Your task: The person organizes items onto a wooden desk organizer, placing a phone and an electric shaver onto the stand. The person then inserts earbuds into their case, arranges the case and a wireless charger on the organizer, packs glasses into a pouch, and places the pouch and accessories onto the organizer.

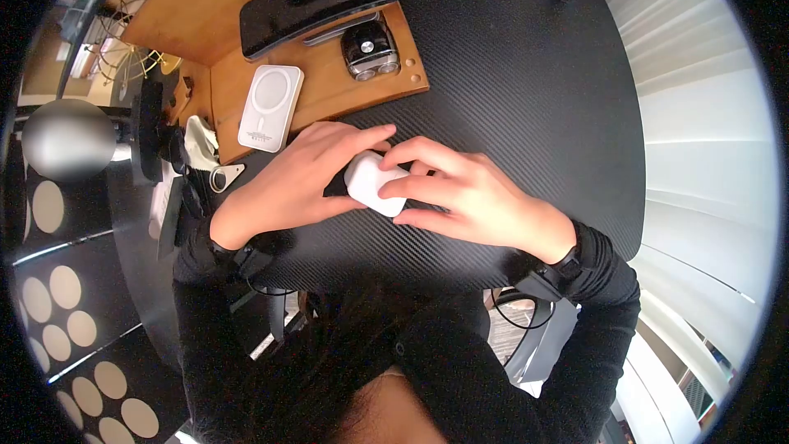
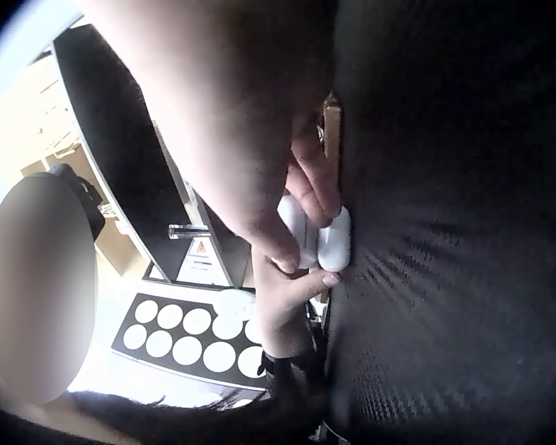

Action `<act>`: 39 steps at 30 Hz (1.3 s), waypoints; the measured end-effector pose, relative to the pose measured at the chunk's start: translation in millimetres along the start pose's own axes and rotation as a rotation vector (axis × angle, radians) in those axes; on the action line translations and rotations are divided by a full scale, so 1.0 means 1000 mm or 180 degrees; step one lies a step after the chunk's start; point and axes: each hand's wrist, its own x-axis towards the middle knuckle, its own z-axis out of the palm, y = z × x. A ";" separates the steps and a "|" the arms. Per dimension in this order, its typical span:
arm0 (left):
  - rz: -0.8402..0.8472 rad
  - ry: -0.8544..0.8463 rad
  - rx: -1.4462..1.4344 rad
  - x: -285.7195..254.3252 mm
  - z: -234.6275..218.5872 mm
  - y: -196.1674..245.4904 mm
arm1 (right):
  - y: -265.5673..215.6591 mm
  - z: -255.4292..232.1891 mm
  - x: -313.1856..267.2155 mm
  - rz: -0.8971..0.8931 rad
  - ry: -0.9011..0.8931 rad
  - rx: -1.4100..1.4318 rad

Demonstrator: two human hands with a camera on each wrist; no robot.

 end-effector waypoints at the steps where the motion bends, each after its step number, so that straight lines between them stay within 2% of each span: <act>1: 0.0093 0.0004 0.0039 -0.001 0.001 0.000 | -0.001 0.002 0.000 0.0069 -0.0051 -0.0091; 5: 0.0175 -0.0031 0.0059 -0.001 0.003 -0.004 | -0.005 0.002 0.001 0.0205 -0.0178 -0.0196; 11: 0.0179 -0.0029 -0.0157 -0.008 -0.012 -0.005 | -0.002 0.008 0.009 -0.0242 -0.0145 -0.0367; 13: 0.0252 0.0016 -0.0204 -0.017 -0.033 0.000 | -0.003 0.012 0.010 -0.0281 0.0169 -0.0080; 16: -0.0180 0.0515 0.0516 -0.040 -0.073 0.008 | 0.002 0.005 0.013 -0.0229 0.0055 -0.0435; 17: -0.0526 0.0611 0.0570 -0.050 -0.086 0.007 | 0.001 0.003 0.019 -0.0245 0.0064 -0.0443; 18: -0.0876 0.0703 0.0620 -0.059 -0.097 0.005 | -0.002 0.003 0.027 -0.0257 -0.0167 -0.0687; 19: -0.0944 0.0753 0.0704 -0.067 -0.105 -0.002 | -0.004 0.006 0.036 -0.0270 -0.0394 -0.0930; 20: -0.1007 0.0805 0.0796 -0.073 -0.111 -0.012 | -0.005 0.012 0.045 -0.0289 -0.0372 -0.0936; 22: -0.1002 0.0858 0.0919 -0.080 -0.121 -0.037 | -0.005 0.027 0.068 -0.0572 -0.0658 -0.1184; 23: -0.1114 0.0808 0.0837 -0.082 -0.123 -0.051 | -0.003 0.037 0.081 -0.0595 -0.0658 -0.1198; 25: -0.1228 0.0791 0.0612 -0.085 -0.121 -0.078 | 0.009 0.056 0.102 -0.1004 -0.0420 -0.1363; 27: -0.1101 0.0781 0.0645 -0.084 -0.122 -0.093 | 0.028 0.068 0.112 -0.0978 -0.0460 -0.1444; 28: -0.1219 0.0743 0.0303 -0.081 -0.122 -0.096 | 0.029 0.070 0.118 -0.0892 -0.0509 -0.1507; 32: -0.0947 0.0525 0.0473 -0.066 -0.123 -0.105 | 0.022 0.054 0.107 -0.0759 -0.0772 -0.1564; 34: -0.1040 0.0536 0.0085 -0.057 -0.122 -0.110 | 0.018 0.043 0.098 -0.0726 -0.0845 -0.1581; 36: -0.0871 0.0453 -0.0017 -0.048 -0.121 -0.118 | 0.016 0.032 0.088 -0.0680 -0.0919 -0.1595; 38: -0.1459 0.0498 -0.0660 -0.039 -0.119 -0.120 | 0.015 0.022 0.079 -0.0578 -0.0960 -0.1554; 39: -0.1273 0.0429 -0.0599 -0.037 -0.117 -0.134 | 0.016 0.017 0.075 -0.0568 -0.0949 -0.1558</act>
